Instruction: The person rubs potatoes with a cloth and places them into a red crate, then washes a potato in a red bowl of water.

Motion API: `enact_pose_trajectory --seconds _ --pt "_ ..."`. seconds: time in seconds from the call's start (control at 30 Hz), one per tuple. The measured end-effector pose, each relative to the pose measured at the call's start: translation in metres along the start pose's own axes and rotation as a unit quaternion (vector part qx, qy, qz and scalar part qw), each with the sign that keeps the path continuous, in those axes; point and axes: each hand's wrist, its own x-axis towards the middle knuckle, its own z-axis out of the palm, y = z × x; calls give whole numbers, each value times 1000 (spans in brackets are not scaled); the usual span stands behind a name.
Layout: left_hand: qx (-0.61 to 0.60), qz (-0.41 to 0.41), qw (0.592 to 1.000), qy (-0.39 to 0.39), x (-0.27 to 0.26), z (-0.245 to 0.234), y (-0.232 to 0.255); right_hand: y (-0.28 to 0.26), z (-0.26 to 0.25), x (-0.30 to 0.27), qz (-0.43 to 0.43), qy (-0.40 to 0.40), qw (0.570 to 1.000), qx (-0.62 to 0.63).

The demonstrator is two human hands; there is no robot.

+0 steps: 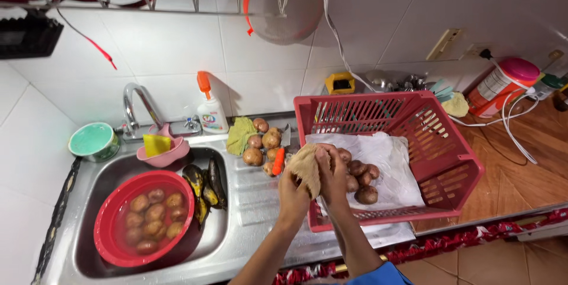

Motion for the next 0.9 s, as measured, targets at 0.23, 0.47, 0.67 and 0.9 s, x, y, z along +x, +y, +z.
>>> enact_pose_trajectory --seconds 0.23,0.47,0.67,0.9 --pt "80 54 994 -42 -17 -16 4 -48 15 -22 138 46 981 127" --pt "-54 -101 990 -82 -4 -26 -27 -51 11 -32 188 -47 941 276" --pt "129 -109 984 -54 -17 -15 13 -15 -3 -39 61 -66 989 118" --pt "-175 -225 953 -99 -14 -12 -14 5 -26 -25 -87 -172 981 11"
